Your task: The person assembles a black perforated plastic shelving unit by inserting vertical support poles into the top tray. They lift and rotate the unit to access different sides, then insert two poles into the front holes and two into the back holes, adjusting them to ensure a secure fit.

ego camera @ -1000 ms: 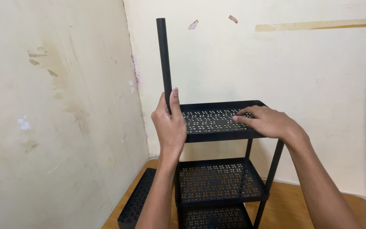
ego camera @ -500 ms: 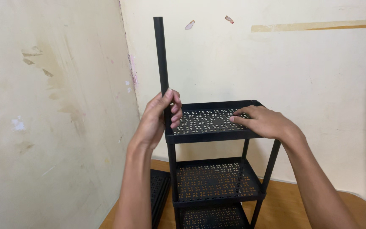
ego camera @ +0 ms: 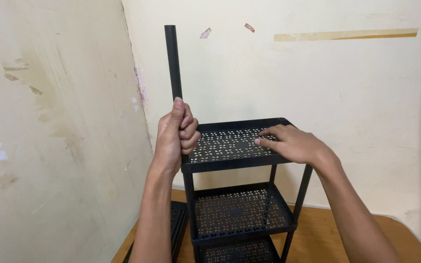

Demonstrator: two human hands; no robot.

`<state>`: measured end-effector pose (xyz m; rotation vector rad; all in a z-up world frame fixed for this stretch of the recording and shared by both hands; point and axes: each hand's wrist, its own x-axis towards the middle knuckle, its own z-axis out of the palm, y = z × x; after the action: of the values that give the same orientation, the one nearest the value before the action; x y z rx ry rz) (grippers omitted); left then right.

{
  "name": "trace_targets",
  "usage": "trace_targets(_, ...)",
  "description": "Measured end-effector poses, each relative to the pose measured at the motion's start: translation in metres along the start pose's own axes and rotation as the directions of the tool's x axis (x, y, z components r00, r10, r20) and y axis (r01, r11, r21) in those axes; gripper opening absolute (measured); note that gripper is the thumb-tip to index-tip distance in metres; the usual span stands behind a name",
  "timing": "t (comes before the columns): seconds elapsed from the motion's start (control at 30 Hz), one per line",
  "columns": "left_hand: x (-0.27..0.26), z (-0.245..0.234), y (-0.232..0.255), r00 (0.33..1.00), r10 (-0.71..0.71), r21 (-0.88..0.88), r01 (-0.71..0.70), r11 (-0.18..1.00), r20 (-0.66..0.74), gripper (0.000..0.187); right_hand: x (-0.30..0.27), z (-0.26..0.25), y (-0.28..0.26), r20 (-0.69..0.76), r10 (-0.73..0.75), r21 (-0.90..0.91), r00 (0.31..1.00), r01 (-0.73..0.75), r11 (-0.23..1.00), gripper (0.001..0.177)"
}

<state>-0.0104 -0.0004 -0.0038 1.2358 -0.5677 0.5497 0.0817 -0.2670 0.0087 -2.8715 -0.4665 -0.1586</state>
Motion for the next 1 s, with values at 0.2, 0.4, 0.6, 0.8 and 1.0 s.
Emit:
trace_targets(0.2, 0.004, 0.028, -0.012, 0.867, 0.362, 0.557, -0.123, 0.821, -0.343, 0.055, 0.010, -0.002, -0.005, 0.020, 0.023, 0.016, 1.000, -0.023, 1.000, 0.072)
trace_targets(0.4, 0.007, 0.019, -0.005, 0.942, 0.216, 0.395, -0.102, 0.913, -0.257, 0.052, 0.015, -0.001, -0.006, 0.002, 0.005, 0.039, 1.000, -0.006, 0.999, 0.072)
trace_targets(0.6, 0.004, -0.003, -0.002, 0.998, -0.058, -0.022, 0.059, 0.998, 0.027, 0.050, 0.014, 0.002, -0.004, 0.007, 0.027, 0.026, 1.000, -0.027, 0.999, 0.071)
trace_targets(0.8, 0.001, -0.015, 0.003, 0.928, -0.105, -0.264, 0.209, 0.942, 0.359, 0.052, 0.002, -0.003, -0.005, -0.004, 0.038, 0.023, 0.999, -0.038, 0.999, 0.071)
trace_targets(1.0, 0.001, 0.000, -0.003, 0.999, -0.040, 0.018, 0.040, 0.999, 0.031, 0.051, 0.002, -0.004, -0.007, -0.011, 0.046, 0.020, 0.999, -0.045, 0.999, 0.070)
